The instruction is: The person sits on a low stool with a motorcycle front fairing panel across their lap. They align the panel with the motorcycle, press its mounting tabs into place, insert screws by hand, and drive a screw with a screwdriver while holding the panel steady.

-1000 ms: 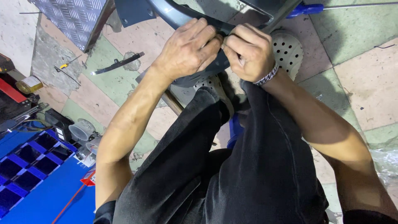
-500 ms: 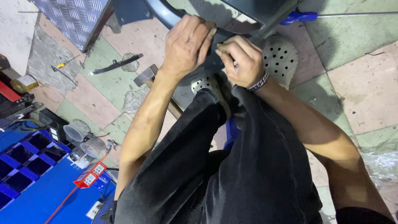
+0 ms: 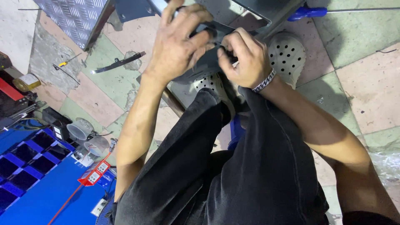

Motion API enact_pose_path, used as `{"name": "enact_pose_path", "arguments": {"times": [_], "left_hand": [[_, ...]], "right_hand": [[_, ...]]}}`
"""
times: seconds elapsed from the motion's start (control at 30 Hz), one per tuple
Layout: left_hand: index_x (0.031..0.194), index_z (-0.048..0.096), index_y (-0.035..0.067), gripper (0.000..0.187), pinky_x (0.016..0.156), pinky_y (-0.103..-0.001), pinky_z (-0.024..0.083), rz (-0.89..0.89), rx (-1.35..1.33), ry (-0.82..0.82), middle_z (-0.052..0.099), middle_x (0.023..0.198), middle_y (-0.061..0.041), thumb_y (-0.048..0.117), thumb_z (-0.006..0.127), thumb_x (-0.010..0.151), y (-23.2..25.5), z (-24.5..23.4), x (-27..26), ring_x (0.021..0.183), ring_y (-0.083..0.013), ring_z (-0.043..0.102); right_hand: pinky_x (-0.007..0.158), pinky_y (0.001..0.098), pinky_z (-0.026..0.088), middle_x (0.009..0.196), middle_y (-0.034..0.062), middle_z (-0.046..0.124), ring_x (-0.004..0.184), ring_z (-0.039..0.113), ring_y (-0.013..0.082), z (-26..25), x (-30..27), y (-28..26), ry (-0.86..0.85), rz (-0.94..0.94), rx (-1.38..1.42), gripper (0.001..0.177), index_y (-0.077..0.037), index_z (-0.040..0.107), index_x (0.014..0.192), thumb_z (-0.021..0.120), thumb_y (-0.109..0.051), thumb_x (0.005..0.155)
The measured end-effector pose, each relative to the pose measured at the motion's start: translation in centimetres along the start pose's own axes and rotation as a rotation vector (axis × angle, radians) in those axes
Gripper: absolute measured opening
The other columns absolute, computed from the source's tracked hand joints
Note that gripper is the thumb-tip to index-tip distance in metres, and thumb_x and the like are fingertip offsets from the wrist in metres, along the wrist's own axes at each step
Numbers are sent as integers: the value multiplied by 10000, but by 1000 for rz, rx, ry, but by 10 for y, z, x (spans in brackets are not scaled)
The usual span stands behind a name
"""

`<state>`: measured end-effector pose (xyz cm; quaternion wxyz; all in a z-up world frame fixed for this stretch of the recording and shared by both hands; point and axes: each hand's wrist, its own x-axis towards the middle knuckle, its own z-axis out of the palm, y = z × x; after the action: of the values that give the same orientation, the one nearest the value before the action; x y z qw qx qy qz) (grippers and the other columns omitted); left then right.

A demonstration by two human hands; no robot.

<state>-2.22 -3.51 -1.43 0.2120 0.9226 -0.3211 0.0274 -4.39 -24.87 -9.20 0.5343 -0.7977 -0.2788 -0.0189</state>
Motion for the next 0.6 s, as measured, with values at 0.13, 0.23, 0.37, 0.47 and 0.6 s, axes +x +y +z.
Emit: {"name": "enact_pose_path", "arguments": {"times": [0.13, 0.23, 0.37, 0.47, 0.6], "left_hand": [[967, 671, -17, 229, 1097, -532, 442, 79, 24, -34, 696, 1166, -195, 156, 617, 1108, 5, 11, -3, 1158, -331, 656], [1019, 658, -72, 134, 1131, -532, 436, 130, 63, -51, 704, 1163, -244, -17, 562, 1094, 9, 7, -2, 1160, -373, 674], [1011, 654, -75, 231, 1158, -517, 435, 173, 103, -41, 707, 1142, -247, -41, 455, 1123, 10, 6, -2, 1194, -369, 683], [942, 637, -84, 283, 1099, -514, 492, 198, 107, 4, 669, 1088, -263, -59, 395, 1086, 11, 5, 3, 1124, -378, 691], [944, 635, -87, 249, 1073, -509, 532, 218, 163, 44, 689, 1081, -274, -69, 416, 1061, 10, 17, -2, 1097, -376, 716]], "right_hand": [[457, 337, 493, 921, 38, 545, 665, 595, 168, 9, -1, 13, -109, -18, -418, 462, -119, 595, 970, 681, -566, 1052], [474, 351, 522, 973, 46, 587, 726, 635, 196, 6, 9, 22, -205, -111, -437, 353, -102, 665, 988, 725, -442, 1056], [481, 302, 436, 776, 33, 542, 570, 470, 141, 11, 6, 47, -181, -237, -133, 329, -60, 637, 824, 689, -210, 1111], [508, 368, 419, 721, 55, 462, 544, 439, 218, 7, 9, 31, -79, -181, -109, 360, -51, 529, 769, 684, -126, 1085], [562, 386, 436, 726, 74, 452, 565, 475, 270, 12, 7, 27, 43, -212, -162, 365, -61, 507, 765, 641, -125, 1099]]}}
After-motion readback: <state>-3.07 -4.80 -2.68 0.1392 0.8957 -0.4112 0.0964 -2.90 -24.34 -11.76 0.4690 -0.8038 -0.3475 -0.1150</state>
